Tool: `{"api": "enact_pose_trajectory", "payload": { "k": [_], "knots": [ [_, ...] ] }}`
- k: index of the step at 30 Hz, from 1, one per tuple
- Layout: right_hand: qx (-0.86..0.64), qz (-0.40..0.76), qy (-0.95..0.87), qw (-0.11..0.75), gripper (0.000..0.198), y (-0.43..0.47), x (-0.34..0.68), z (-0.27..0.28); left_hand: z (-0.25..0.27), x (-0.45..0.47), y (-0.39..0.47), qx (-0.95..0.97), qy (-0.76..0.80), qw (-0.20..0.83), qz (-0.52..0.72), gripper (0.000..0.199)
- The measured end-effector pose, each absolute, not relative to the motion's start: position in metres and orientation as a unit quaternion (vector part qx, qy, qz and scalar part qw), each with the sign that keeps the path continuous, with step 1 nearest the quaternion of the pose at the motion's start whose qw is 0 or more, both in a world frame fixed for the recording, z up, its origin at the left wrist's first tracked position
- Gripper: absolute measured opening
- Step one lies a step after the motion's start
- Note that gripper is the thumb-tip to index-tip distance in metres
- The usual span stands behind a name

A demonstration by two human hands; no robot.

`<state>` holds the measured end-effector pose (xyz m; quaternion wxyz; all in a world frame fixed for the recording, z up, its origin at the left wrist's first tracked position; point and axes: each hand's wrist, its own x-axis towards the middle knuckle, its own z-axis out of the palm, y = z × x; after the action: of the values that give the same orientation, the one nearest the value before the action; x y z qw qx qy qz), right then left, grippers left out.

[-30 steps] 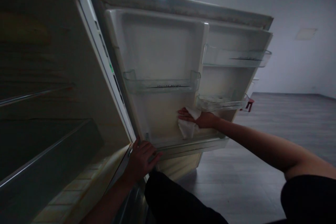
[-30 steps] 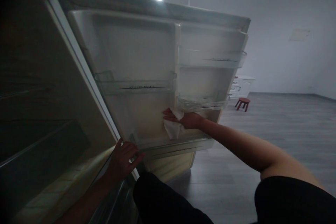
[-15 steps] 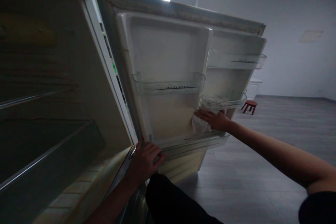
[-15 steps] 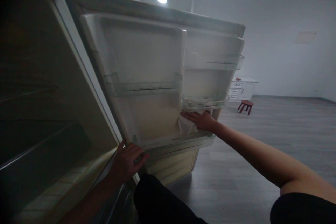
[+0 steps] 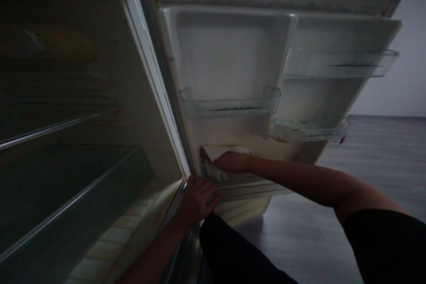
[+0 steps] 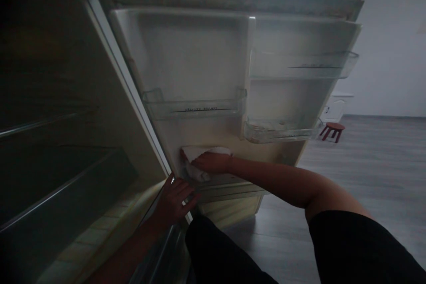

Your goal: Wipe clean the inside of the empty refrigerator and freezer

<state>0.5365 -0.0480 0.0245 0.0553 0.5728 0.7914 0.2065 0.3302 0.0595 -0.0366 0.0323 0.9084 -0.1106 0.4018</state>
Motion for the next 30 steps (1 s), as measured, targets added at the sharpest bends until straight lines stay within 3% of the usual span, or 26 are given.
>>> {"api": "enact_pose_trajectory", "payload": {
  "k": [5, 8, 13, 18, 24, 30],
  "knots": [
    [0.490, 0.382, 0.783, 0.030, 0.032, -0.046, 0.543, 0.033, -0.037, 0.330, 0.060, 0.909, -0.107, 0.030, 0.402, 0.019],
    [0.450, 0.400, 0.794, 0.086, 0.036, -0.059, 0.549, 0.025, -0.036, 0.331, 0.061, 0.912, -0.108, 0.026, 0.395, 0.019],
    [0.447, 0.346, 0.806, 0.175, 0.036, -0.106, 0.573, 0.007, -0.036, 0.332, 0.062, 0.910, -0.108, 0.033, 0.399, 0.020],
    [0.498, 0.321, 0.790, 0.155, 0.038, -0.175, 0.600, 0.007, -0.033, 0.332, 0.063, 0.904, -0.123, 0.029, 0.408, 0.019],
    [0.523, 0.222, 0.790, 0.232, 0.030, -0.247, 0.623, 0.035, -0.036, 0.334, 0.066, 0.905, -0.130, 0.039, 0.404, 0.018],
    [0.580, 0.142, 0.769, 0.230, 0.039, -0.264, 0.625, 0.048, -0.034, 0.334, 0.063, 0.908, -0.124, 0.031, 0.398, 0.018]
  ]
}}
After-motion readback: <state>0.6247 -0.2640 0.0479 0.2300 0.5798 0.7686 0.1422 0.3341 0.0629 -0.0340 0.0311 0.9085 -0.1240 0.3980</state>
